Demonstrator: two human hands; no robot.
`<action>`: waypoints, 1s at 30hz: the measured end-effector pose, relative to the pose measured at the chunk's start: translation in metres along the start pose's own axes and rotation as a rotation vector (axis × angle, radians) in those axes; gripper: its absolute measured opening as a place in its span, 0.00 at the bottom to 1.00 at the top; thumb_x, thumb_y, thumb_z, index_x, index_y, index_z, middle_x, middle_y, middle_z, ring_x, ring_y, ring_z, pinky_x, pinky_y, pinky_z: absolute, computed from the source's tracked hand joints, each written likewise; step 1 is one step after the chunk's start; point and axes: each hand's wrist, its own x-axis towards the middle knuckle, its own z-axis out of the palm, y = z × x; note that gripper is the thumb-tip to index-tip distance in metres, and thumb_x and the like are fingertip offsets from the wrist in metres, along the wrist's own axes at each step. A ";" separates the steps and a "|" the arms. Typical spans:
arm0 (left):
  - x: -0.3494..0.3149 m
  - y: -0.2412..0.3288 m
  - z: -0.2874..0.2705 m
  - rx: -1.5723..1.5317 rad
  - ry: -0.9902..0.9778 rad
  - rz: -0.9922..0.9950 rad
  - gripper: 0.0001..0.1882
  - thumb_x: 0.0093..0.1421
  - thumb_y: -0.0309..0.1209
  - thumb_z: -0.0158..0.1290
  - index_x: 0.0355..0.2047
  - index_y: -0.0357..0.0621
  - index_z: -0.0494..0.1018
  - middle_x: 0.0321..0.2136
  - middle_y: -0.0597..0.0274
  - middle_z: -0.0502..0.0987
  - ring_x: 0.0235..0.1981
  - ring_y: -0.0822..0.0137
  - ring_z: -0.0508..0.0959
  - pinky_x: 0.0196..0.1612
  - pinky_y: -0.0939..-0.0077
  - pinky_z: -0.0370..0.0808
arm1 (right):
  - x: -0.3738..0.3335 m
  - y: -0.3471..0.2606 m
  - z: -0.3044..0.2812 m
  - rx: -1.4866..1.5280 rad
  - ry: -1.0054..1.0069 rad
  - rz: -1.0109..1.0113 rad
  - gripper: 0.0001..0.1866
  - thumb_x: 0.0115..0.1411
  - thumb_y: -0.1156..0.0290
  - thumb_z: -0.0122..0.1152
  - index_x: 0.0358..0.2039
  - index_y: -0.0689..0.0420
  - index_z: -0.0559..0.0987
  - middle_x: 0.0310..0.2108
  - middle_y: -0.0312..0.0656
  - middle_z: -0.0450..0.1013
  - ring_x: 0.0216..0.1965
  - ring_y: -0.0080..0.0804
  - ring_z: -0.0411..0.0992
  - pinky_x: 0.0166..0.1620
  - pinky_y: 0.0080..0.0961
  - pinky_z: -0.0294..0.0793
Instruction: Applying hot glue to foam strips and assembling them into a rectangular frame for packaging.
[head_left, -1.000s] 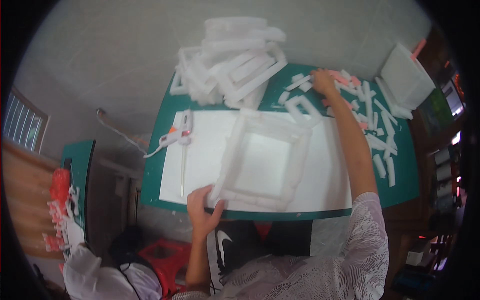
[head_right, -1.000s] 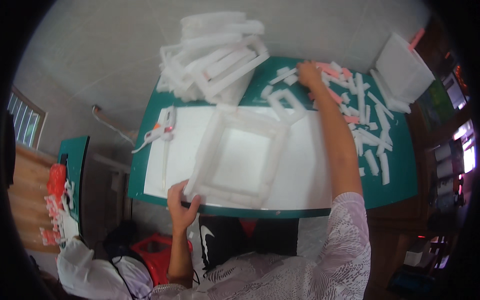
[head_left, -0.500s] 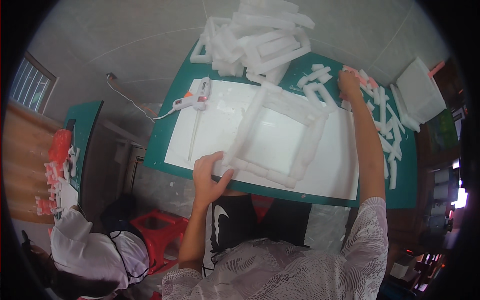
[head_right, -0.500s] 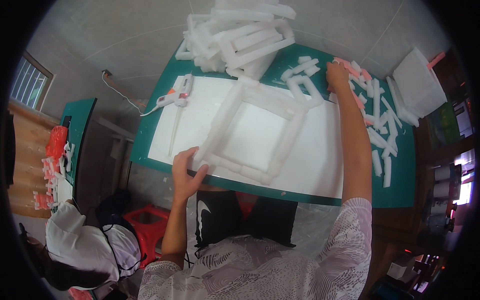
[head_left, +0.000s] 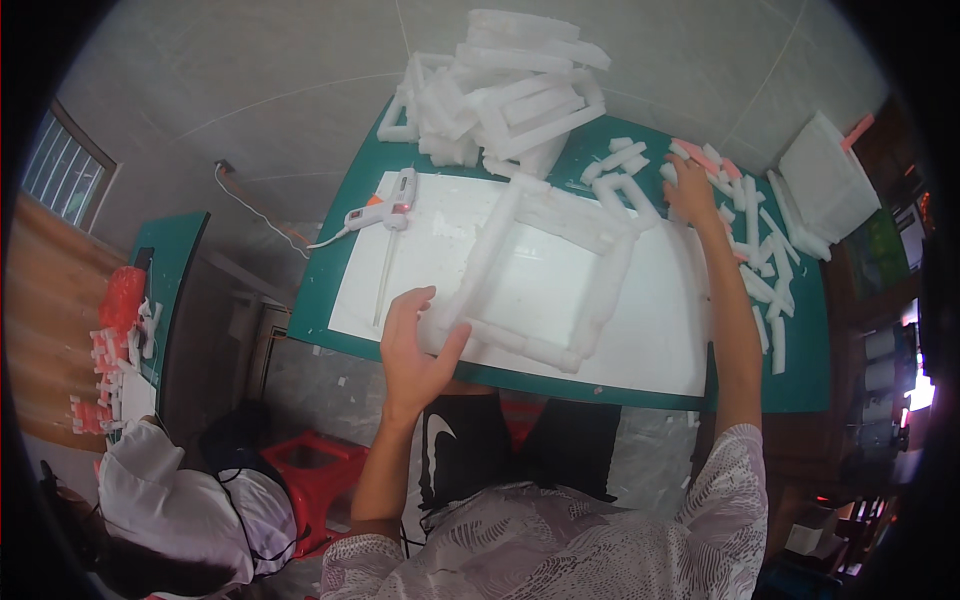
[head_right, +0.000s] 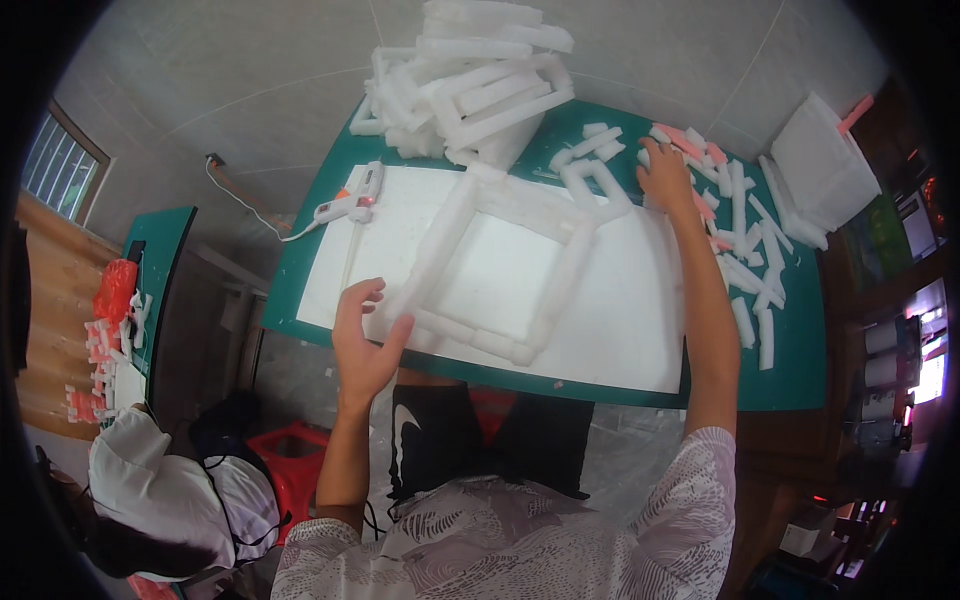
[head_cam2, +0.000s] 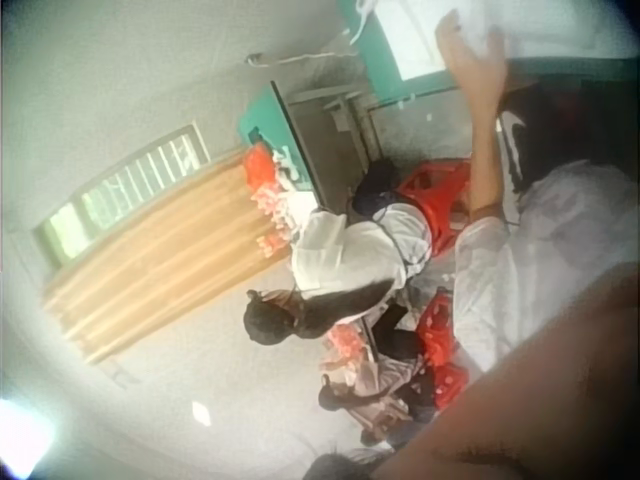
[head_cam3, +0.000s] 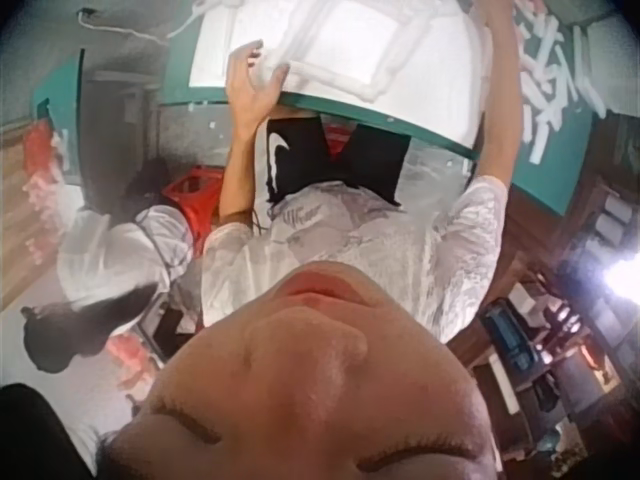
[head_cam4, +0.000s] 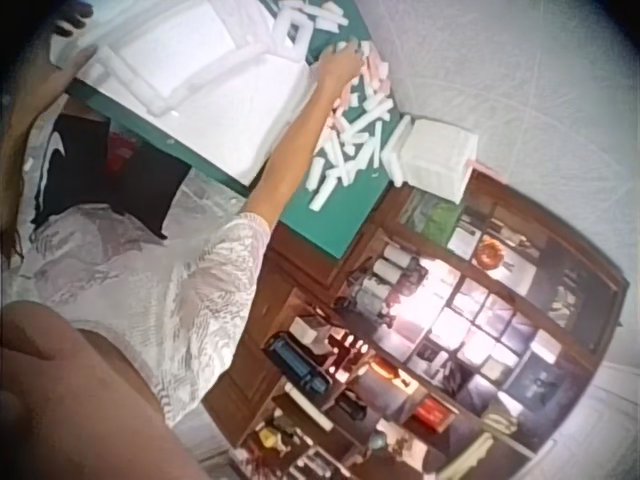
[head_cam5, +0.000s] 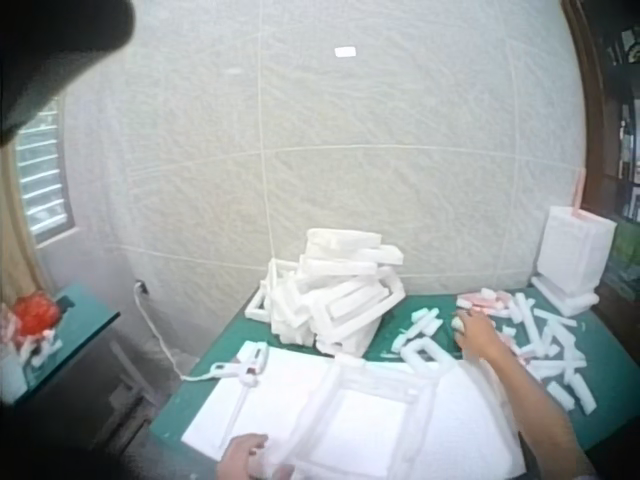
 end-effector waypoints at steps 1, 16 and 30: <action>0.004 0.003 0.003 0.036 0.015 0.012 0.24 0.48 0.29 0.63 0.45 0.36 0.70 0.42 0.48 0.73 0.40 0.53 0.74 0.43 0.65 0.72 | -0.007 0.000 -0.002 0.054 0.048 -0.042 0.25 0.52 0.69 0.58 0.54 0.49 0.70 0.49 0.50 0.70 0.51 0.51 0.67 0.52 0.46 0.68; 0.011 0.008 0.030 0.268 0.136 0.133 0.06 0.52 0.23 0.57 0.32 0.38 0.73 0.28 0.52 0.73 0.31 0.50 0.74 0.34 0.62 0.70 | -0.042 -0.071 -0.042 0.445 0.157 -0.237 0.19 0.55 0.68 0.58 0.49 0.57 0.74 0.46 0.47 0.70 0.49 0.43 0.68 0.53 0.33 0.65; -0.016 0.010 0.030 0.197 0.193 0.292 0.13 0.48 0.21 0.59 0.36 0.38 0.74 0.36 0.54 0.74 0.39 0.52 0.72 0.44 0.62 0.68 | -0.098 -0.095 -0.086 0.651 -0.174 -0.236 0.18 0.60 0.64 0.55 0.50 0.53 0.74 0.53 0.44 0.69 0.52 0.39 0.67 0.51 0.30 0.69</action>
